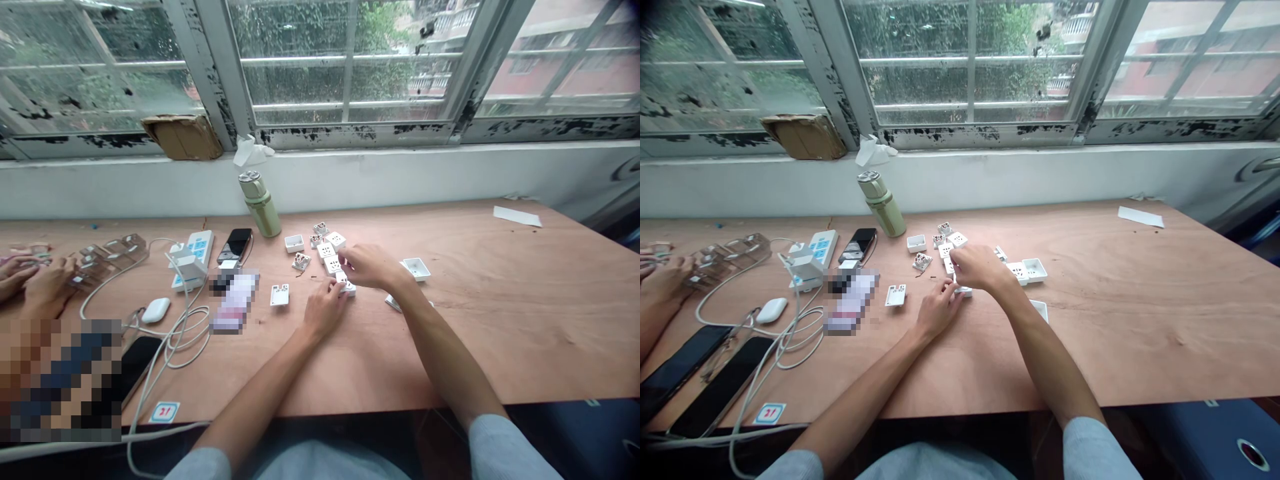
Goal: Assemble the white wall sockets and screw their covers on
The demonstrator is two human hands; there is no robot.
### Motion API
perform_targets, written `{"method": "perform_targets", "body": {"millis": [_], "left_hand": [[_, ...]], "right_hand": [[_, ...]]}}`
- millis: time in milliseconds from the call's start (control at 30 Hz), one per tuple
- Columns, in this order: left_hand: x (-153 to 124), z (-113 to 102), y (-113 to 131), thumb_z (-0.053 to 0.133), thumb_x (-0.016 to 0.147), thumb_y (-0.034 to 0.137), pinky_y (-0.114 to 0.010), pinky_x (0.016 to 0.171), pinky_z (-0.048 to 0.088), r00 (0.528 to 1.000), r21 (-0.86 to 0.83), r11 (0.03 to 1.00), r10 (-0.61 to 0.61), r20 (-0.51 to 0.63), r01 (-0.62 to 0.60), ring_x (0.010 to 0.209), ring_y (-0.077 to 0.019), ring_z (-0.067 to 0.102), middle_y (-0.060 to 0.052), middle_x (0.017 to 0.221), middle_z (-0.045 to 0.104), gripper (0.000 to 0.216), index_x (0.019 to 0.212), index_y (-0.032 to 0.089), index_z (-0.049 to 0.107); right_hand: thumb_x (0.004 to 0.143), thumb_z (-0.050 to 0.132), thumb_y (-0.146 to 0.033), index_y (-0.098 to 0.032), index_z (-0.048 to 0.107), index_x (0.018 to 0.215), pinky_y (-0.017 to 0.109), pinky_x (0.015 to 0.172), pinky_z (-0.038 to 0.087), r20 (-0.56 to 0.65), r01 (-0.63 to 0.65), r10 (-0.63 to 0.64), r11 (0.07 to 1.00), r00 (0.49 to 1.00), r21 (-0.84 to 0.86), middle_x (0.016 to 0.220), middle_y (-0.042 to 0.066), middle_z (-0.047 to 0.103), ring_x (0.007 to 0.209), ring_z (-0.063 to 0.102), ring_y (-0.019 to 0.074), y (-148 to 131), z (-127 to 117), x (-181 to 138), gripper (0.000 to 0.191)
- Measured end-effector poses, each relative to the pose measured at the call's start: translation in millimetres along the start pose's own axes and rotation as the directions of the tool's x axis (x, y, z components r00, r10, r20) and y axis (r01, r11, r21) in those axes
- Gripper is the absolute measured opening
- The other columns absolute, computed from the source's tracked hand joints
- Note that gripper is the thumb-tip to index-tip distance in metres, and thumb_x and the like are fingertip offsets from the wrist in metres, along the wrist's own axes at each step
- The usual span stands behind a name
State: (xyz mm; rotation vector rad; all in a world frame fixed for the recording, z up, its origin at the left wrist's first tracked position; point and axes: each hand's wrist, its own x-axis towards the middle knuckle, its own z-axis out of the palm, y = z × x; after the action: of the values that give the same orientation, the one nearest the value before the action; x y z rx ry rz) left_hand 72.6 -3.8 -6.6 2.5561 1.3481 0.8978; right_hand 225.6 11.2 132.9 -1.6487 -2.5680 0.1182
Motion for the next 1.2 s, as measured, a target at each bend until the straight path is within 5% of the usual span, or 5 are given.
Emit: {"method": "perform_targets", "body": {"millis": [1200], "left_hand": [[0.3,0.6,-0.5,0.051,0.094,0.031,-0.022,0.059,0.044,1.000,-0.001,1.000,0.003,-0.011,-0.003,0.080,-0.0137,0.060,-0.004,0.103,0.060,0.016,0.105,0.023,0.060]], "right_hand": [[0.088,0.043,-0.016,-0.020,0.061,0.095,0.028,0.057,0.022,0.004,0.019,-0.019,1.000,1.000,-0.012,0.080,0.005,0.065,0.068,0.050,0.0152,1.2,0.7,-2.3,0.020]]}}
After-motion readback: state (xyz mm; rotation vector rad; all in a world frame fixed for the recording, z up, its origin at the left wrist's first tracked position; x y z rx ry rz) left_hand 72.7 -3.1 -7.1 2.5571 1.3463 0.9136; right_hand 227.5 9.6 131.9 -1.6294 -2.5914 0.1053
